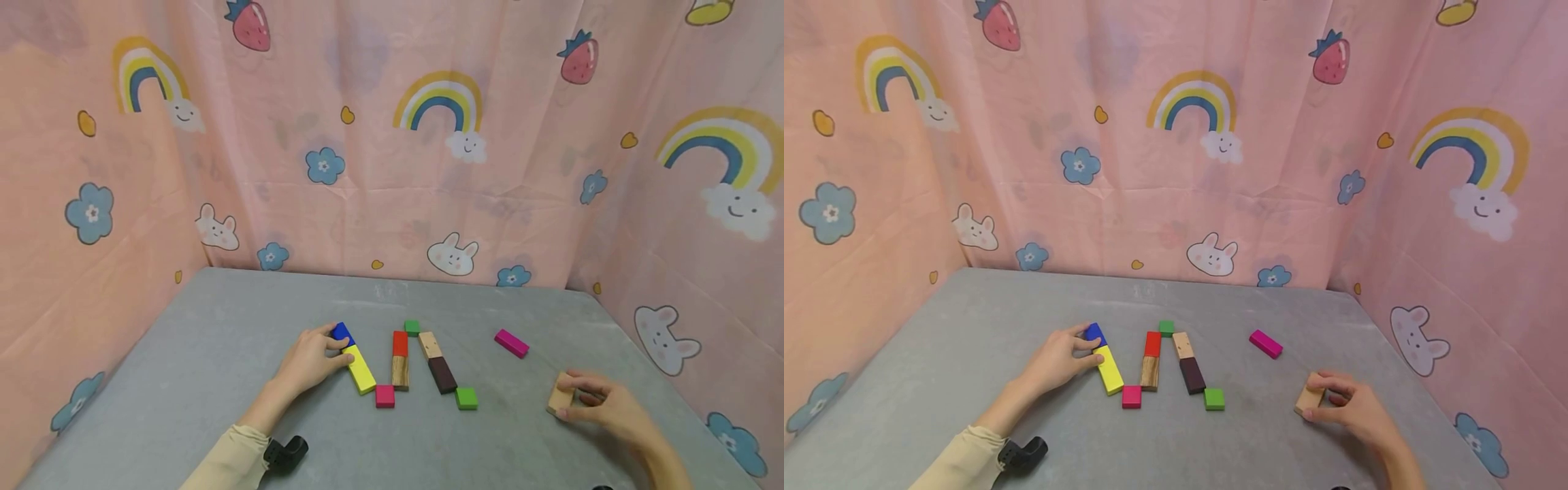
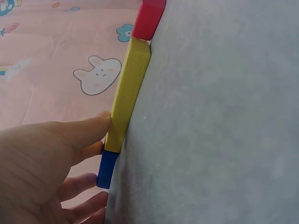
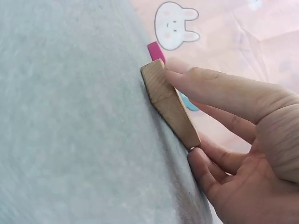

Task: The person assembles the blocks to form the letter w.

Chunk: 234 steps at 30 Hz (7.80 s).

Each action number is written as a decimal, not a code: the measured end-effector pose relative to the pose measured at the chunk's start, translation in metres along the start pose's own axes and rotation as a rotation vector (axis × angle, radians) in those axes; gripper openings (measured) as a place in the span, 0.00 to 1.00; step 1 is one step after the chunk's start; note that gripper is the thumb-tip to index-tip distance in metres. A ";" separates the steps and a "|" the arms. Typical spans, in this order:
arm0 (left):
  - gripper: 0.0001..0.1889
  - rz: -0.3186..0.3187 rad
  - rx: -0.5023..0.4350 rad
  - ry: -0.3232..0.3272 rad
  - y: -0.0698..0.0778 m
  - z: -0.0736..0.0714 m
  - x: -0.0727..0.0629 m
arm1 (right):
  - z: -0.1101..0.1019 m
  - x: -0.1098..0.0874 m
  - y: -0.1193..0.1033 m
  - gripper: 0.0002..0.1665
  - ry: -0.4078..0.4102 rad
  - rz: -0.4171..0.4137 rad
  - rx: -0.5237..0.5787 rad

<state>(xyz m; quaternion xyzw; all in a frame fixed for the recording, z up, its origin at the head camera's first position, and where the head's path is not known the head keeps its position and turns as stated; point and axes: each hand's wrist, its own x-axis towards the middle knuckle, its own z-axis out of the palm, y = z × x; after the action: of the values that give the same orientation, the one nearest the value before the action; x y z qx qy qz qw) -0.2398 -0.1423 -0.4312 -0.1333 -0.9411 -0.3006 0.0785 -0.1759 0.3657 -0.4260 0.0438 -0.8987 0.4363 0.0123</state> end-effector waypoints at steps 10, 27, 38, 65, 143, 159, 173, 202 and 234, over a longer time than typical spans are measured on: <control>0.21 -0.007 0.004 -0.005 0.000 0.002 0.000 | 0.003 0.002 0.004 0.32 -0.033 0.030 -0.012; 0.21 -0.007 0.001 -0.007 0.000 0.001 0.000 | 0.002 0.002 0.001 0.34 -0.024 0.018 -0.045; 0.22 -0.013 -0.001 -0.006 0.000 0.002 0.001 | 0.003 0.003 -0.002 0.35 0.041 0.024 -0.083; 0.22 -0.019 -0.003 -0.011 0.002 0.001 0.000 | 0.012 0.004 -0.015 0.35 0.077 -0.039 -0.046; 0.22 -0.020 0.007 -0.011 -0.001 0.004 0.001 | 0.082 0.059 -0.064 0.25 -0.229 -0.115 0.064; 0.22 -0.017 0.008 -0.009 -0.001 0.003 0.001 | 0.080 0.057 -0.067 0.26 -0.255 -0.134 0.112; 0.21 -0.004 -0.003 0.000 0.000 0.002 -0.001 | 0.075 0.050 -0.070 0.28 -0.234 -0.139 0.092; 0.21 0.013 0.007 0.016 0.001 0.002 -0.001 | 0.001 0.110 -0.019 0.23 -0.304 -0.088 -0.046; 0.21 0.005 0.008 0.017 0.000 0.001 -0.001 | 0.020 0.113 -0.022 0.21 -0.251 -0.058 -0.043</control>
<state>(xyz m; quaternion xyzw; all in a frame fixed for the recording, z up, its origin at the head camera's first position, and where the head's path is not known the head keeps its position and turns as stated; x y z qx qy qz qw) -0.2393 -0.1413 -0.4323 -0.1329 -0.9413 -0.2977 0.0879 -0.2863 0.3290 -0.4140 0.1235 -0.9007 0.4073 -0.0867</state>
